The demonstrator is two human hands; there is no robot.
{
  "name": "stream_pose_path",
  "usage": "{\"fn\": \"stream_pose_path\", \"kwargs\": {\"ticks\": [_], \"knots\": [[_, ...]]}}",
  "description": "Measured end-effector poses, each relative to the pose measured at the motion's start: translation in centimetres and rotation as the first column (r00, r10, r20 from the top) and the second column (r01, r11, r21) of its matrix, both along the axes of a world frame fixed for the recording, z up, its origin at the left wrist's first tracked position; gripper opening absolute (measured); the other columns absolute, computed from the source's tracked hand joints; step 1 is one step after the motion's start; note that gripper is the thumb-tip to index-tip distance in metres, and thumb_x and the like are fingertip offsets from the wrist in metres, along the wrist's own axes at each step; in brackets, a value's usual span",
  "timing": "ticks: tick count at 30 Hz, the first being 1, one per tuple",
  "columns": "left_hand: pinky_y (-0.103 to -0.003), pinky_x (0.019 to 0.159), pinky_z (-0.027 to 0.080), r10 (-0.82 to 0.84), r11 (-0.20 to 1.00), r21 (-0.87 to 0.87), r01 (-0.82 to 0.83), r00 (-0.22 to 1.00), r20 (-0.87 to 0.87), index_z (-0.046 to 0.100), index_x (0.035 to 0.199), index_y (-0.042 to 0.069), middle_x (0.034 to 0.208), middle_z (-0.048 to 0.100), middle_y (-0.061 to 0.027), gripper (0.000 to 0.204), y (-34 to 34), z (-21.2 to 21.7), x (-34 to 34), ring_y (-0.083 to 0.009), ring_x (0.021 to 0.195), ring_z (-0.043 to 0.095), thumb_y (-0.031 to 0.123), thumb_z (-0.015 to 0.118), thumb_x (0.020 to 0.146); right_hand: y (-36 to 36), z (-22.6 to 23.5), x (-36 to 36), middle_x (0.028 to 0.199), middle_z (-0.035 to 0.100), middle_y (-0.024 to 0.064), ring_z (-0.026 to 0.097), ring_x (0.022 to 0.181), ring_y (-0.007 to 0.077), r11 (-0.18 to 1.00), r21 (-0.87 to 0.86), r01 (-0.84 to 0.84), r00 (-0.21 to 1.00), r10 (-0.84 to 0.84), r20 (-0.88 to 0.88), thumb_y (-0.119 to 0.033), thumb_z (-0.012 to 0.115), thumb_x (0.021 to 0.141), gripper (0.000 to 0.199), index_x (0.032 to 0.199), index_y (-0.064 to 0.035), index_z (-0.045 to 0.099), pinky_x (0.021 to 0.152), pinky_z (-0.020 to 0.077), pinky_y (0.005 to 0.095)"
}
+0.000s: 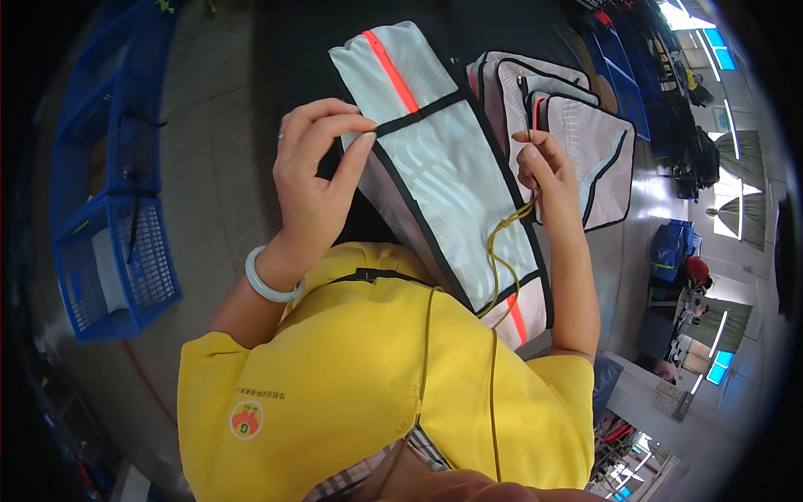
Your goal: Trimming loose threads and excess material from manufactured bags or cases using snips.
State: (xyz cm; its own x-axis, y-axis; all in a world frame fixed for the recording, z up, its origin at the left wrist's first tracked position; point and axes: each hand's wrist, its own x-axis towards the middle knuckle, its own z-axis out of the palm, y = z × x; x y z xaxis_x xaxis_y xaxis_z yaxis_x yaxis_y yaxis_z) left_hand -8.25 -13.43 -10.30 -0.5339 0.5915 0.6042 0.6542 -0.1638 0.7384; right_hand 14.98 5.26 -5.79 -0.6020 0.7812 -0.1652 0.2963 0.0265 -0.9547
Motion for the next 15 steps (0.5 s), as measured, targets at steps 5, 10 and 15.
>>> {"fn": "stream_pose_path", "kwargs": {"ticks": [5, 10, 15], "knots": [[-0.034, 0.076, 0.051, -0.392, 0.92, -0.032, 0.391, 0.919, -0.028, 0.065, 0.1, 0.004, 0.101, 0.061, -0.0088, 0.02, 4.5, 2.6, 2.1, -0.0267, 0.087, 0.063, 0.01, 0.071, 0.081, -0.5, 0.9, 0.3, 0.074, 0.045, -0.0046, 0.035, 0.06, 0.003, 0.991, 0.129, 0.019, 0.999, -0.024, 0.034, -0.022, 0.056, 0.095, 0.029, 0.114, -0.0005, 0.057, 0.054, 0.0271, 0.0188], [-0.035, 0.072, 0.052, -0.358, 0.928, -0.114, 0.356, 0.934, 0.001, 0.062, 0.102, 0.005, 0.102, 0.058, -0.008, 0.022, 8.2, 1.3, 4.4, -0.028, 0.082, 0.064, 0.01, 0.07, 0.082, -1.4, 2.4, 0.5, 0.074, 0.06, 0.0019, 0.051, 0.064, 0.0067, 0.801, 0.597, -0.033, 0.967, -0.126, 0.221, -0.014, 0.068, 0.087, 0.019, 0.101, -0.0029, 0.063, 0.058, 0.0417, 0.023], [-0.037, 0.067, 0.052, -0.258, 0.944, -0.248, 0.218, 0.955, -0.143, 0.059, 0.099, 0.006, 0.098, 0.056, -0.0074, 0.019, 8.5, 1.6, 6.0, -0.029, 0.078, 0.064, 0.012, 0.068, 0.084, -1.9, 3.1, 1.6, 0.076, 0.065, 0.0082, 0.059, 0.061, 0.0176, 0.625, 0.775, -0.096, 0.964, -0.135, 0.227, -0.016, 0.073, 0.082, 0.02, 0.097, -0.0042, 0.066, 0.056, 0.0464, 0.0282]]}}
